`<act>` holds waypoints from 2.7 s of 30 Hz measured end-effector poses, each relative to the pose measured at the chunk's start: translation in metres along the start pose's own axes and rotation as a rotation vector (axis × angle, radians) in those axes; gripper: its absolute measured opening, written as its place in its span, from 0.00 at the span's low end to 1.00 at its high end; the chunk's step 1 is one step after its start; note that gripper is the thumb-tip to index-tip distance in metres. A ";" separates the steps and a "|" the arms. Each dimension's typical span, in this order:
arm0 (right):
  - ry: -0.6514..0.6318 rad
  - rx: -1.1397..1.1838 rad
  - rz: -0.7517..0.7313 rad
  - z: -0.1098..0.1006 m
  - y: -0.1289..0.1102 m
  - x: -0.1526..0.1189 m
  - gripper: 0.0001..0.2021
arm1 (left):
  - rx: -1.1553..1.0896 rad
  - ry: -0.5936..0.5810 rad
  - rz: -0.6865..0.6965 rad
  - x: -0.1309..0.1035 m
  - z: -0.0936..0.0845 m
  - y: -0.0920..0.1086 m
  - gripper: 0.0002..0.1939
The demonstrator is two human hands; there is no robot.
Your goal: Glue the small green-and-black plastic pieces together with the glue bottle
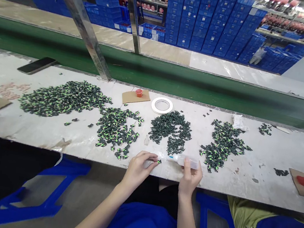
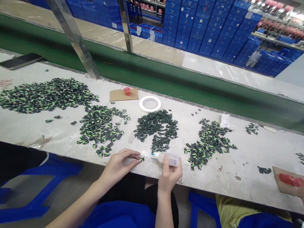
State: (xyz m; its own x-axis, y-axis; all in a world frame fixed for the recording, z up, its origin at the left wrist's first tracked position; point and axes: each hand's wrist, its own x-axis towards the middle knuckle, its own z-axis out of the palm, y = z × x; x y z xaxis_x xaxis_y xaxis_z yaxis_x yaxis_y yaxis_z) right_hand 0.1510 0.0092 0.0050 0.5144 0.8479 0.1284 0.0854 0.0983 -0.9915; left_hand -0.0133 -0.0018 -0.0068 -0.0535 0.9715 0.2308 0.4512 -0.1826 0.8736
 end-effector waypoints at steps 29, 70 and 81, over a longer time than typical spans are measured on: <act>-0.197 -0.305 -0.809 -0.022 0.005 -0.003 0.15 | 0.025 -0.058 -0.054 0.047 -0.009 0.014 0.06; -0.501 0.096 0.017 0.001 -0.008 -0.015 0.04 | -0.345 -0.129 -0.219 0.015 -0.006 0.022 0.03; -0.484 0.090 -0.126 -0.002 -0.008 -0.016 0.03 | -0.299 -0.096 -0.158 0.008 -0.011 0.037 0.05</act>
State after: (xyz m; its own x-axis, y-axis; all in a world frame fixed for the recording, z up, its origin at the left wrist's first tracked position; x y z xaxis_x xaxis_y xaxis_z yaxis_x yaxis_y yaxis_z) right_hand 0.1440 -0.0057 0.0111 0.0486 0.9688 0.2431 0.0365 0.2415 -0.9697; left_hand -0.0066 -0.0022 0.0317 -0.0110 0.9985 0.0539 0.1619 -0.0514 0.9855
